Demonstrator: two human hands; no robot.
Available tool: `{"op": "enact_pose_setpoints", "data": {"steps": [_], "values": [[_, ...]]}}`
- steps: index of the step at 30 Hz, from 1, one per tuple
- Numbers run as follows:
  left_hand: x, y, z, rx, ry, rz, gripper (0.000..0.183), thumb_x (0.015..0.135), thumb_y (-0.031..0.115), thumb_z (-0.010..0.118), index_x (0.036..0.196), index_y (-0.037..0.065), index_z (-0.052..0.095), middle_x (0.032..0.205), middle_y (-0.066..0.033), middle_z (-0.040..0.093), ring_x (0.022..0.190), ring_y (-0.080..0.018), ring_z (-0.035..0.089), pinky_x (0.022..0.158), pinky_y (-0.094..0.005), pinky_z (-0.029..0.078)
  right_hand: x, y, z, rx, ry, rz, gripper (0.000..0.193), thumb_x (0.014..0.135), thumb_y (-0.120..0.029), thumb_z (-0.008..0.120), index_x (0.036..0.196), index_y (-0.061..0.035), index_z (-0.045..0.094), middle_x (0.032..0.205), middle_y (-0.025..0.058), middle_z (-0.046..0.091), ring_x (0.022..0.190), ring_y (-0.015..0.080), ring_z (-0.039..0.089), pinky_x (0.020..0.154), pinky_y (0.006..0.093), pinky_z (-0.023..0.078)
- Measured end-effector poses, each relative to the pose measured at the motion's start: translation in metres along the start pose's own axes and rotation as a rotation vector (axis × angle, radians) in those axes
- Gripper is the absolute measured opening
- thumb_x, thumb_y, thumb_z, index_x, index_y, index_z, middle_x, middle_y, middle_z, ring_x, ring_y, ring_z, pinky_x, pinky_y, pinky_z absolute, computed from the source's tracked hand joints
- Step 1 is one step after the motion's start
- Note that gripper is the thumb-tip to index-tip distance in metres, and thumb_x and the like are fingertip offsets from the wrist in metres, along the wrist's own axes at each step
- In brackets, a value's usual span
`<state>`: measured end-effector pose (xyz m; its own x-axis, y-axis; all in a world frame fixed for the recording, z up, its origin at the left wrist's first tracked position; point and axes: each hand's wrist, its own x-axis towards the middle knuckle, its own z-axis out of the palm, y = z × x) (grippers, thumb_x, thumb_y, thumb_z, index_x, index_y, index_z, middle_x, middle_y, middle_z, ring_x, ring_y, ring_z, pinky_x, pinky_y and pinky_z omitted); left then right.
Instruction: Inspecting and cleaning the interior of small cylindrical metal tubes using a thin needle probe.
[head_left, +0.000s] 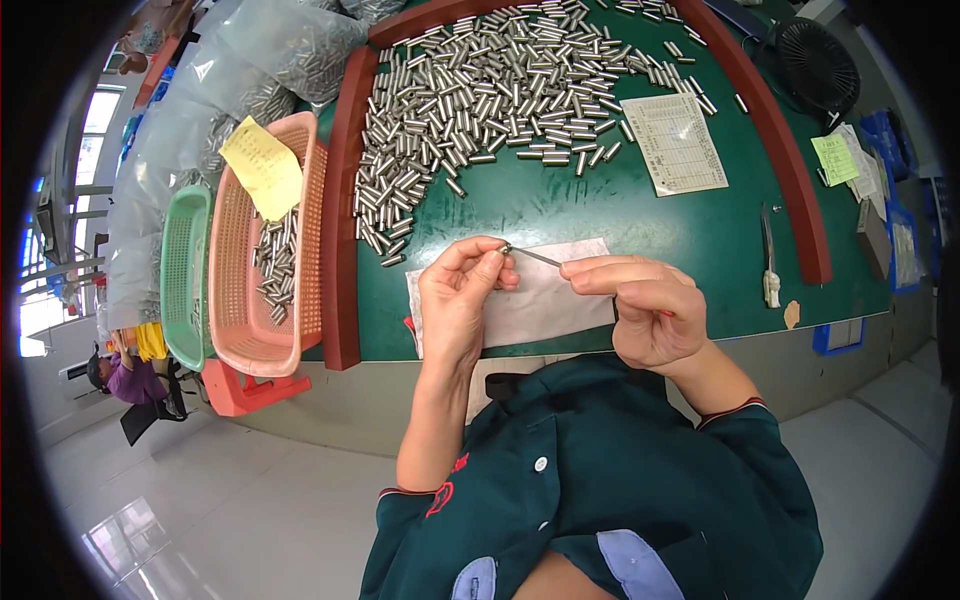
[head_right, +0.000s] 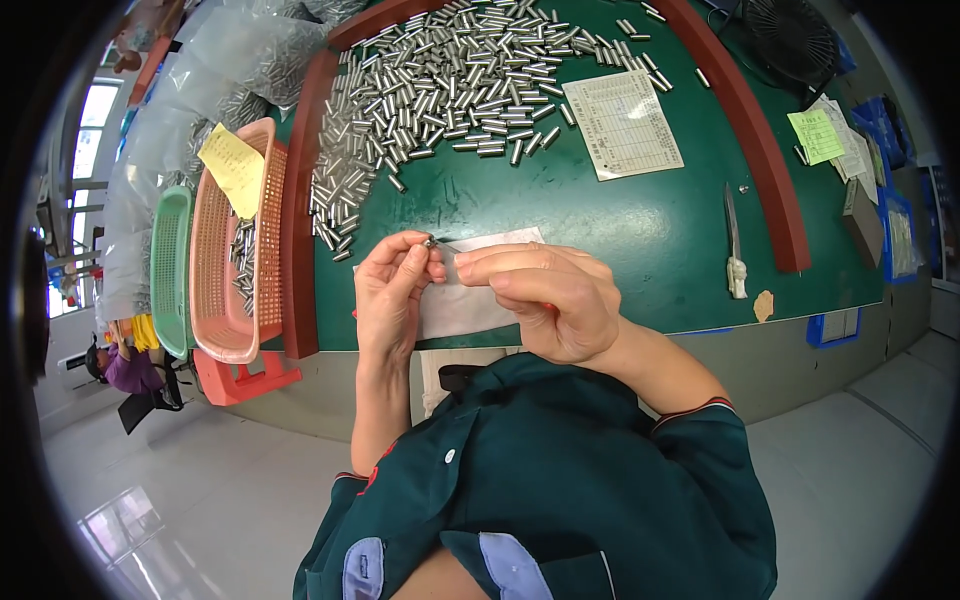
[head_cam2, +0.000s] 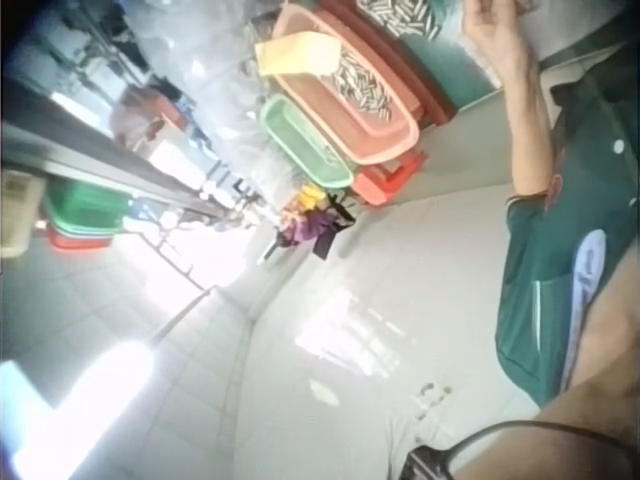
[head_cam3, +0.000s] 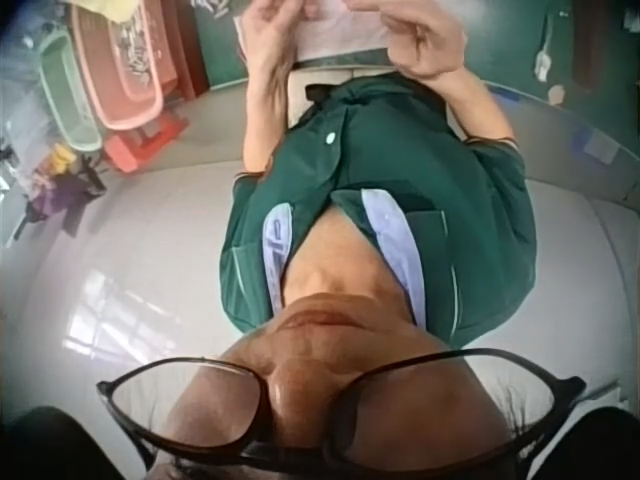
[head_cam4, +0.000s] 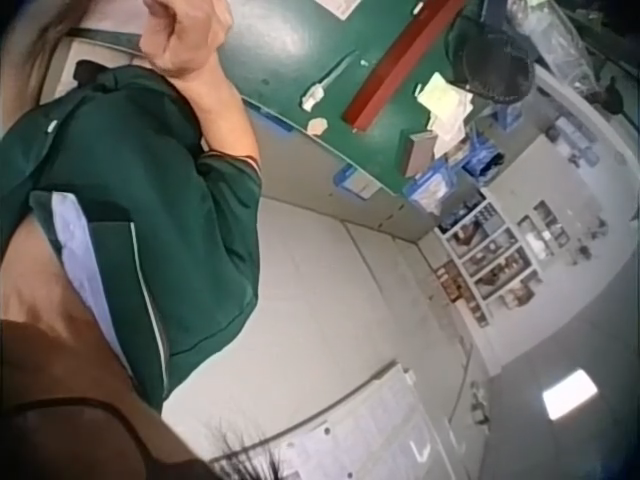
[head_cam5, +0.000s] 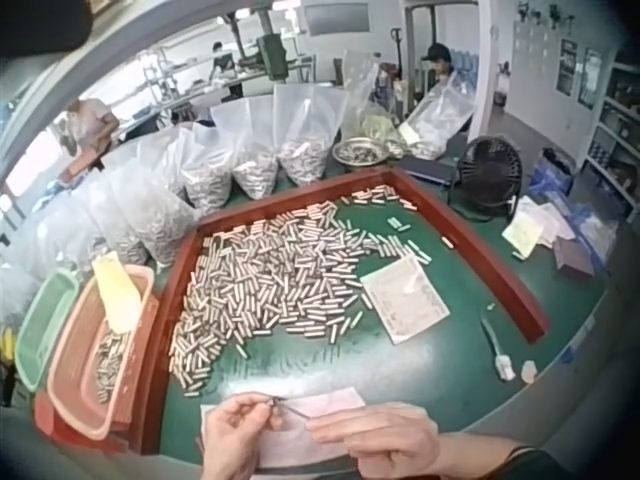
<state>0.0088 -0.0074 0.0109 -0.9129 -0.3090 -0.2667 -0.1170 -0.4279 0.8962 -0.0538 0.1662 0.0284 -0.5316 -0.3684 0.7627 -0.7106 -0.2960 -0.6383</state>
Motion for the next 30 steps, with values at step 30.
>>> {"op": "enact_pose_setpoints", "data": {"steps": [30], "values": [[0.0,0.001,-0.001,0.026,-0.019,-0.004,0.012,0.083,0.002,0.056,0.094,-0.003,0.056,0.079,-0.0085,0.059,0.067,-0.0127,0.056,0.065,-0.0244,0.046,0.004,0.005,0.003,0.165,0.314,0.077,0.008,0.09,0.003,0.039,0.097,0.0021,0.038,0.08,0.0207,0.059,0.073,0.0261,0.063,0.07,0.0363,0.054]]}}
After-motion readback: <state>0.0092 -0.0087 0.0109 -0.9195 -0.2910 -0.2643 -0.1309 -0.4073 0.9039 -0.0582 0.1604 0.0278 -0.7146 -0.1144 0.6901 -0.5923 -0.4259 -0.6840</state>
